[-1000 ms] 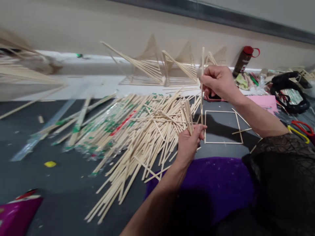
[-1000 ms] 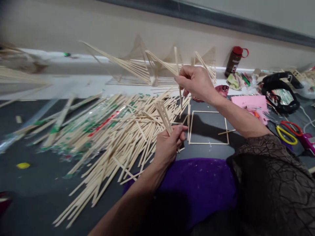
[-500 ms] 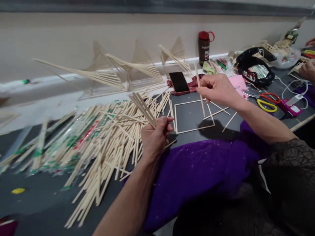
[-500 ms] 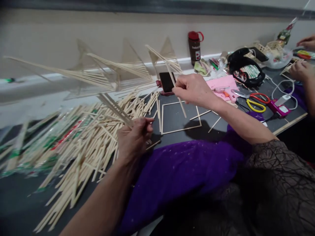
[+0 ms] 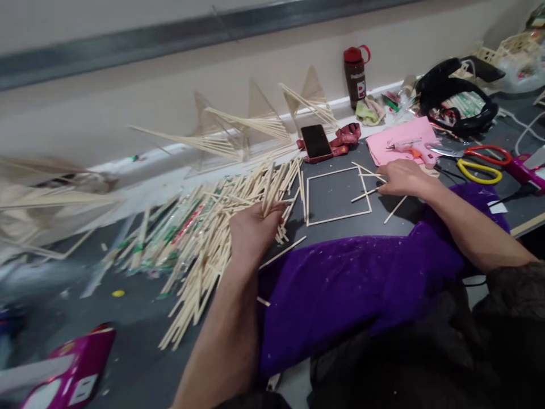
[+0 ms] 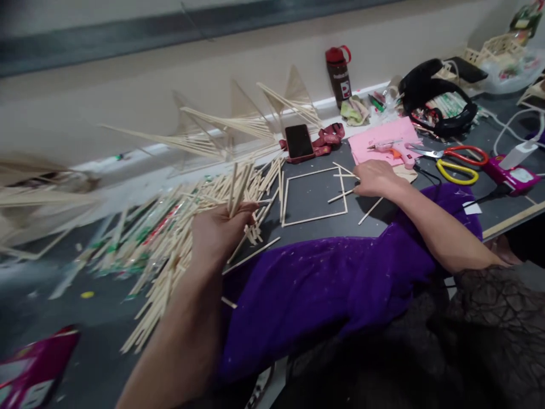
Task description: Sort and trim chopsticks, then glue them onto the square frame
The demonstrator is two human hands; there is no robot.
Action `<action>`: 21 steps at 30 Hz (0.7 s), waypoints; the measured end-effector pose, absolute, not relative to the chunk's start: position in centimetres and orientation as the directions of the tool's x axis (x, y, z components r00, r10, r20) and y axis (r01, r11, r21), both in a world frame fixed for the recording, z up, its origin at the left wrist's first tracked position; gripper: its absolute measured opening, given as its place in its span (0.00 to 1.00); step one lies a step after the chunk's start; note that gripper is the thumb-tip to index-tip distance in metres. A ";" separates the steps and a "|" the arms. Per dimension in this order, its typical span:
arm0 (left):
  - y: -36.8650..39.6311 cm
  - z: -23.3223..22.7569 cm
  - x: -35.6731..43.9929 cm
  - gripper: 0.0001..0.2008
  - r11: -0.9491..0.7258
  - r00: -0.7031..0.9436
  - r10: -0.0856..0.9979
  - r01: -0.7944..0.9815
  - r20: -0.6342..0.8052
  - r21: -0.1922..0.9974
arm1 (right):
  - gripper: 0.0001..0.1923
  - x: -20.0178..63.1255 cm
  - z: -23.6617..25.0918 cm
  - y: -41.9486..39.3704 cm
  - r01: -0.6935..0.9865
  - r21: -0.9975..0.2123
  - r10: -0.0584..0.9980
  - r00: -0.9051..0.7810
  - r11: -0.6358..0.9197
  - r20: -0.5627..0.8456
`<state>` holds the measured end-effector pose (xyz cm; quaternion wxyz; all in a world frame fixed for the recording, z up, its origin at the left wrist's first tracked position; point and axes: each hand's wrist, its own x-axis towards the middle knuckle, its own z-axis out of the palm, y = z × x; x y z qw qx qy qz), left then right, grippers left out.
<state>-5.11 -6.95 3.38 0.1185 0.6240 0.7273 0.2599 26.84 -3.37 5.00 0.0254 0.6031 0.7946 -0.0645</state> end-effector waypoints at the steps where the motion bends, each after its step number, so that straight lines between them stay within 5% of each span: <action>1: -6.7 3.2 -5.3 0.13 0.109 -0.190 0.972 0.884 0.136 0.454 | 0.20 26.9 4.9 -3.5 0.965 -0.035 0.955 -0.264 0.262 -0.138; 9: -3.4 2.4 -3.7 0.24 0.175 -0.178 0.982 0.983 0.060 0.054 | 0.19 27.1 3.6 -2.5 0.978 0.070 0.970 -0.184 0.197 -0.158; 21: 1.0 0.6 -1.8 0.24 0.217 -0.221 0.974 0.972 0.045 0.090 | 0.22 27.5 3.5 -2.4 0.994 0.033 0.984 -0.103 0.108 -0.143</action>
